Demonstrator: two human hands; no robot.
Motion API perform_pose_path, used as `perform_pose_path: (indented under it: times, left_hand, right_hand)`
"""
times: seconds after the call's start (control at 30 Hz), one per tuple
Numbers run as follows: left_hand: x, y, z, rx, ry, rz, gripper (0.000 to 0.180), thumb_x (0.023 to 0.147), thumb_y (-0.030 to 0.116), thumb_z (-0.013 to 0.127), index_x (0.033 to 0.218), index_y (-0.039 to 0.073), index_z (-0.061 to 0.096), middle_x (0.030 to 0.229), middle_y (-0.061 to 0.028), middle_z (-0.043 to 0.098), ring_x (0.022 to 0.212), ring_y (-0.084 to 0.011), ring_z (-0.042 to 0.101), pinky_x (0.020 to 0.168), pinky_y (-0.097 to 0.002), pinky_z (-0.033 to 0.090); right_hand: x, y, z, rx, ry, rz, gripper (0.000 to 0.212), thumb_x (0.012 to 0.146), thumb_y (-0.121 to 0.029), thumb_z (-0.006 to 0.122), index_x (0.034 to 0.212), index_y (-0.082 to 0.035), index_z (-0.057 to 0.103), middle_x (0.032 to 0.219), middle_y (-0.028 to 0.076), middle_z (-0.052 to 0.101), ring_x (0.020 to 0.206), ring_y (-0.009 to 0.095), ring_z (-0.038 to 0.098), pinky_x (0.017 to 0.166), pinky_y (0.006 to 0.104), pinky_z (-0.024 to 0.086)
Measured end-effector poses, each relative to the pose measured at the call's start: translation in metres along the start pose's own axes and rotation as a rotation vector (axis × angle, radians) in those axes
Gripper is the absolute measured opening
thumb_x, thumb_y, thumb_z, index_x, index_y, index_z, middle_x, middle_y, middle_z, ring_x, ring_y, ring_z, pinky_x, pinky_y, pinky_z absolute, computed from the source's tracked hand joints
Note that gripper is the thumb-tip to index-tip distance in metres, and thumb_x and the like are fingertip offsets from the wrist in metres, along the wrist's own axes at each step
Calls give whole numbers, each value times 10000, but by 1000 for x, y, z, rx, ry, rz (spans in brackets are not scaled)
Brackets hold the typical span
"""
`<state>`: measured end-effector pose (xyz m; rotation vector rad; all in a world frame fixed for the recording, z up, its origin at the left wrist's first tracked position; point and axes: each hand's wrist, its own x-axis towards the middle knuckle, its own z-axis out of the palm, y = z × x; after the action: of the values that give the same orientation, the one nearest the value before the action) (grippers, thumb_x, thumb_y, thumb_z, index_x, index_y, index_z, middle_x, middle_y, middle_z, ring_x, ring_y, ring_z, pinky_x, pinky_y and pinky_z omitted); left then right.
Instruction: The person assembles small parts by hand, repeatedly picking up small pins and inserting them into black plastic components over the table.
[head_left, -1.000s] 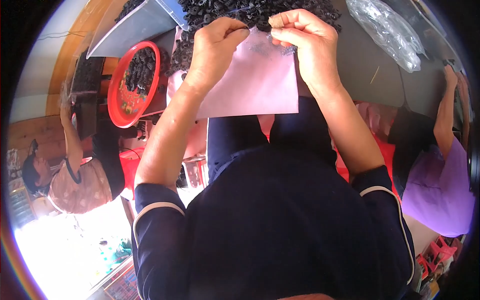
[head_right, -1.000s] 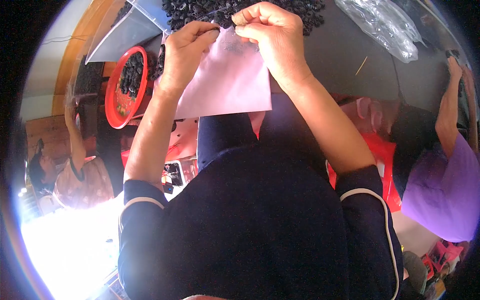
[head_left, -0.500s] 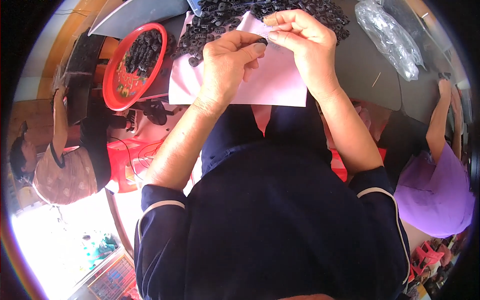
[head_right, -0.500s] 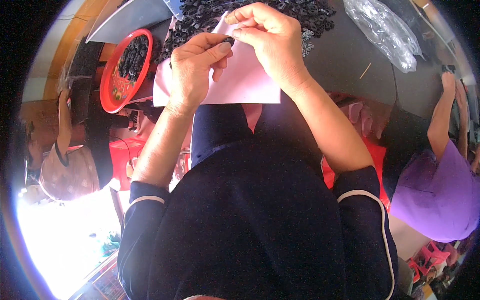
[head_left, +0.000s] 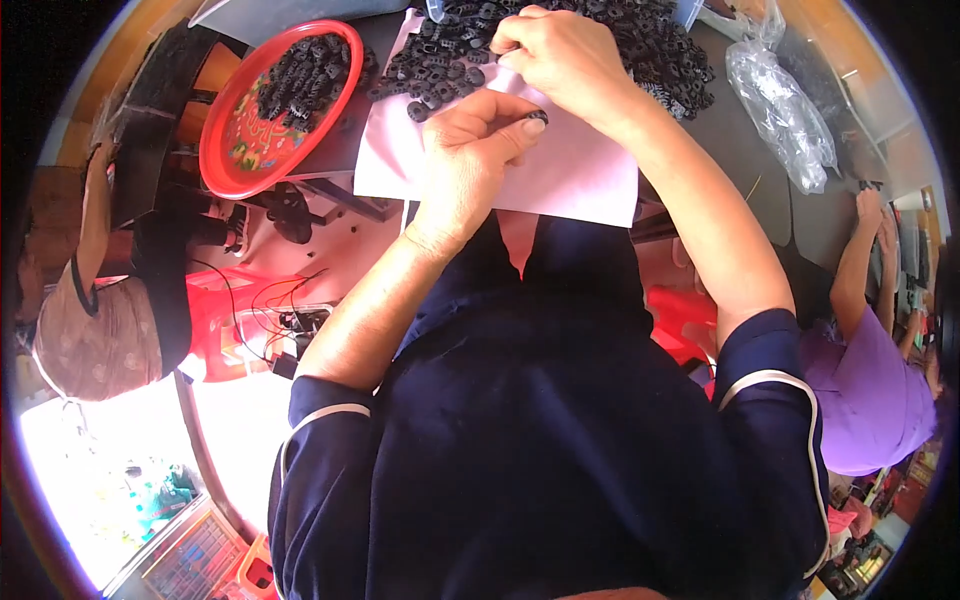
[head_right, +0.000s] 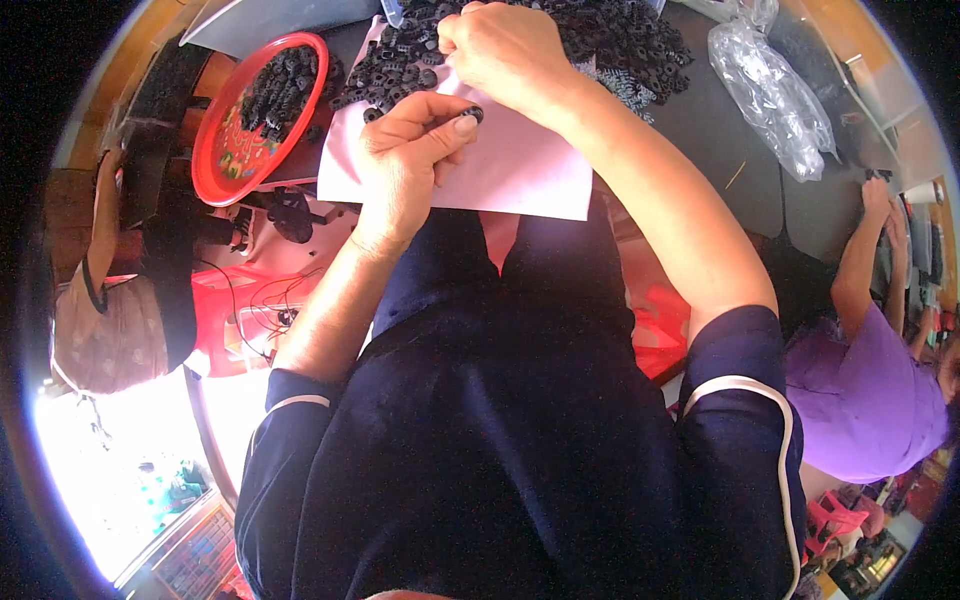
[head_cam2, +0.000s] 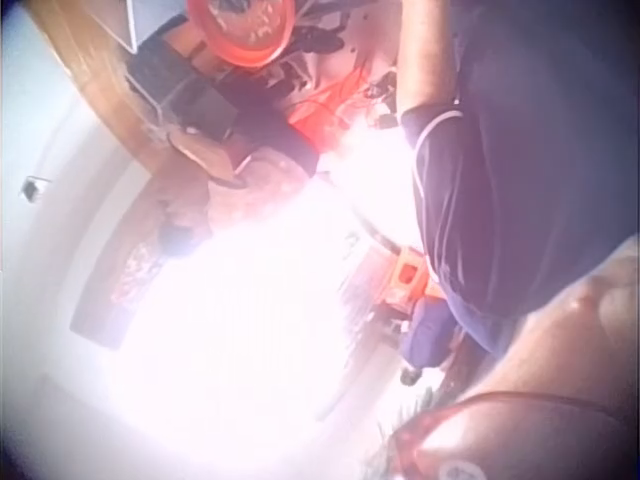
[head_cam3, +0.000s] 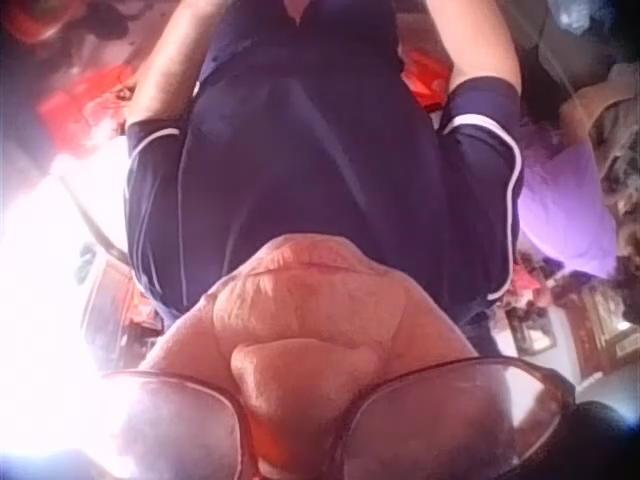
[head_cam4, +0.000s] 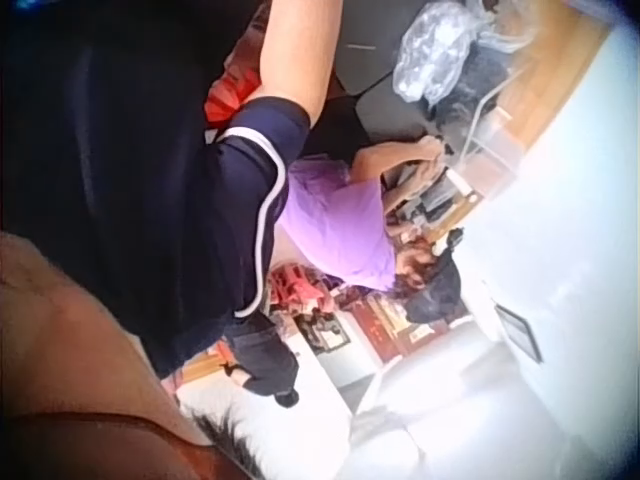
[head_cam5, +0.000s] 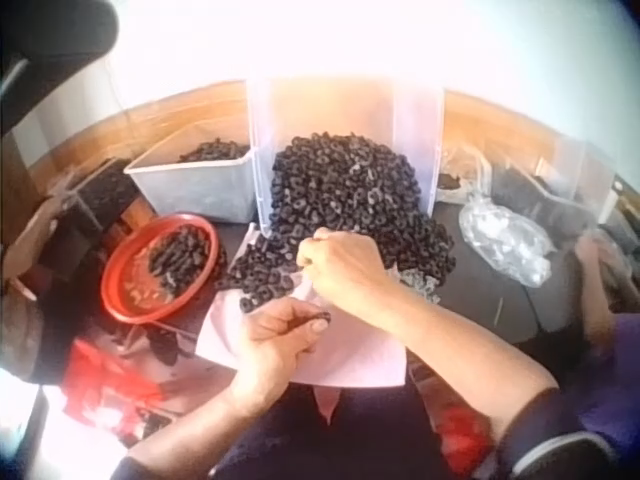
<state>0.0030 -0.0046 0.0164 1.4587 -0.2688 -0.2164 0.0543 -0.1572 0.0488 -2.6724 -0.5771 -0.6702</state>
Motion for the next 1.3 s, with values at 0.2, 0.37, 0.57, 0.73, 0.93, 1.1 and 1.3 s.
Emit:
perform_pose_path:
  times: [0.2,0.37,0.57,0.73,0.93,1.1,1.3]
  left_hand:
    - [0,-6,-9,-26,-56,42,112,831,55,698,909,-16,660,727,0,627,625,-49,516,575,-204,428]
    - [0,-6,-7,-17,-59,88,125,850,97,697,934,10,668,710,9,606,582,-25,497,472,-169,342]
    - [3,-8,-6,-15,-40,63,132,858,102,691,941,3,662,713,-3,609,571,-39,501,468,-185,360]
    - [5,-11,-11,-370,131,45,116,868,35,640,943,-54,633,726,-74,638,581,-114,574,479,-250,439]
    - [29,3,-17,-640,298,239,152,886,37,610,993,-70,607,881,-146,655,785,-219,641,699,-326,521]
    - [26,9,-4,-643,255,96,132,904,26,571,990,-73,564,877,-178,659,783,-235,652,743,-302,534]
    - [18,6,6,-643,274,55,137,913,47,573,982,-71,564,852,-180,660,737,-232,654,648,-311,547]
  right_hand:
    - [19,5,8,-4,-246,103,181,725,-217,670,817,-69,716,853,153,675,824,321,665,749,428,516]
    - [9,18,26,47,100,-227,174,799,-218,599,798,-60,672,818,164,661,798,340,660,712,436,518]
    - [6,27,38,-44,159,-204,174,865,-201,520,791,-58,585,795,160,630,760,361,656,636,452,520]
    - [8,5,19,5,0,98,179,897,-185,499,816,-45,577,839,176,636,786,378,642,680,462,499]
    - [-35,-55,-4,1163,68,400,144,927,-150,582,967,-42,668,757,-7,617,659,68,555,593,216,422]
    - [-59,-74,30,883,329,199,122,861,-90,631,912,20,622,739,149,626,656,261,630,605,339,485]
    - [-70,-63,16,799,207,113,102,814,-10,648,910,7,622,838,119,637,753,242,637,664,332,492]
